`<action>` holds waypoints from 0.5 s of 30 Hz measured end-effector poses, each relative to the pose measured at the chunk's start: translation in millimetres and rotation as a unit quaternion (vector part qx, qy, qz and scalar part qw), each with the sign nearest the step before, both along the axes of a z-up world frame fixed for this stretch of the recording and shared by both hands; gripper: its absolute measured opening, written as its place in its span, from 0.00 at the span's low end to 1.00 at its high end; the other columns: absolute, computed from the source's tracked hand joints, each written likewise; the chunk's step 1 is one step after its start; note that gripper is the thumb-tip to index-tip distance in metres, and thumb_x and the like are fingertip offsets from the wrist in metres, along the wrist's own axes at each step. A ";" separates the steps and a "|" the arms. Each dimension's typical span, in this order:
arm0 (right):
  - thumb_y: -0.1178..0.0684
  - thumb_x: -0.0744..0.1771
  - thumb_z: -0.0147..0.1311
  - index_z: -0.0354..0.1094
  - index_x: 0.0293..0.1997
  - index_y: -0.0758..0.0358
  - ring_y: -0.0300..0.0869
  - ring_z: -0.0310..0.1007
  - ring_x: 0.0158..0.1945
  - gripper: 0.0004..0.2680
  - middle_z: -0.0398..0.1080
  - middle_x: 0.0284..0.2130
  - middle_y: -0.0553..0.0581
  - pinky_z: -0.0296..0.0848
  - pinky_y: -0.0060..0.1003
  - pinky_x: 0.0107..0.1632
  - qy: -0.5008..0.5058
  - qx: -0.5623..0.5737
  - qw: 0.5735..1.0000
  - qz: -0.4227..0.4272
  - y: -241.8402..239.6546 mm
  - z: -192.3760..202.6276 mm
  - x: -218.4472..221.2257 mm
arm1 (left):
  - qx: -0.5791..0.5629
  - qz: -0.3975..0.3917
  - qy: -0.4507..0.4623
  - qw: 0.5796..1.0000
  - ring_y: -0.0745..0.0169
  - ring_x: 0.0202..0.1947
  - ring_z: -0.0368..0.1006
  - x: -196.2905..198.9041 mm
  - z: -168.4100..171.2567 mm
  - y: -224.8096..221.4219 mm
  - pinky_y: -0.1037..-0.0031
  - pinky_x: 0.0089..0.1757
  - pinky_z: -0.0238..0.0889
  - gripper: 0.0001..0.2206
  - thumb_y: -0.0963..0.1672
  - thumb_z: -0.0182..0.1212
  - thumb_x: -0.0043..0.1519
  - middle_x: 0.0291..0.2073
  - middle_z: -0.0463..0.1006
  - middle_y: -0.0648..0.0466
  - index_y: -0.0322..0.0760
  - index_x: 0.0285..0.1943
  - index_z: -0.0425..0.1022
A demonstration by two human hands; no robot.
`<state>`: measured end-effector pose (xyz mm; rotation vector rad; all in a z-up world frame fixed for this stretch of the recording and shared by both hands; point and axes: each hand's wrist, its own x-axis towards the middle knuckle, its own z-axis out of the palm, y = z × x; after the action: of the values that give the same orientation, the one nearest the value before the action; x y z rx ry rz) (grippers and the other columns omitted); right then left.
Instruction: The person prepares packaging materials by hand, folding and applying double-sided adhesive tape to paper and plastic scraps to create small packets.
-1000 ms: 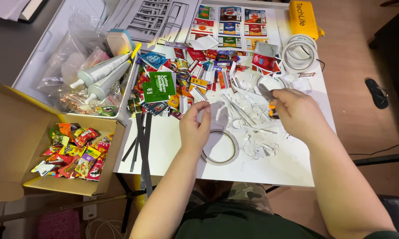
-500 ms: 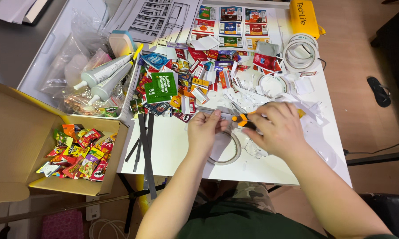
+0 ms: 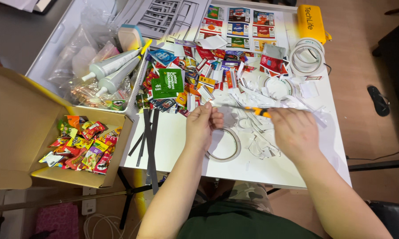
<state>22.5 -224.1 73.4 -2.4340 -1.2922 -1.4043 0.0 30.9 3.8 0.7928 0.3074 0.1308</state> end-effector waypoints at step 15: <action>0.57 0.64 0.61 0.78 0.45 0.54 0.55 0.72 0.52 0.08 0.73 0.49 0.56 0.70 0.49 0.57 0.221 0.064 0.973 -0.003 12.5 17.5 -38.5 | 0.019 -0.071 -0.079 0.994 0.51 0.34 0.83 -4.8 -8.7 -15.7 0.67 0.38 0.81 0.11 0.40 0.65 0.64 0.33 0.83 0.40 0.27 0.50 0.72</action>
<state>-16.0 -211.6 90.9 -2.4658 -1.0546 -0.8388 -4.8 15.1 -4.9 0.8335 0.0991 0.0651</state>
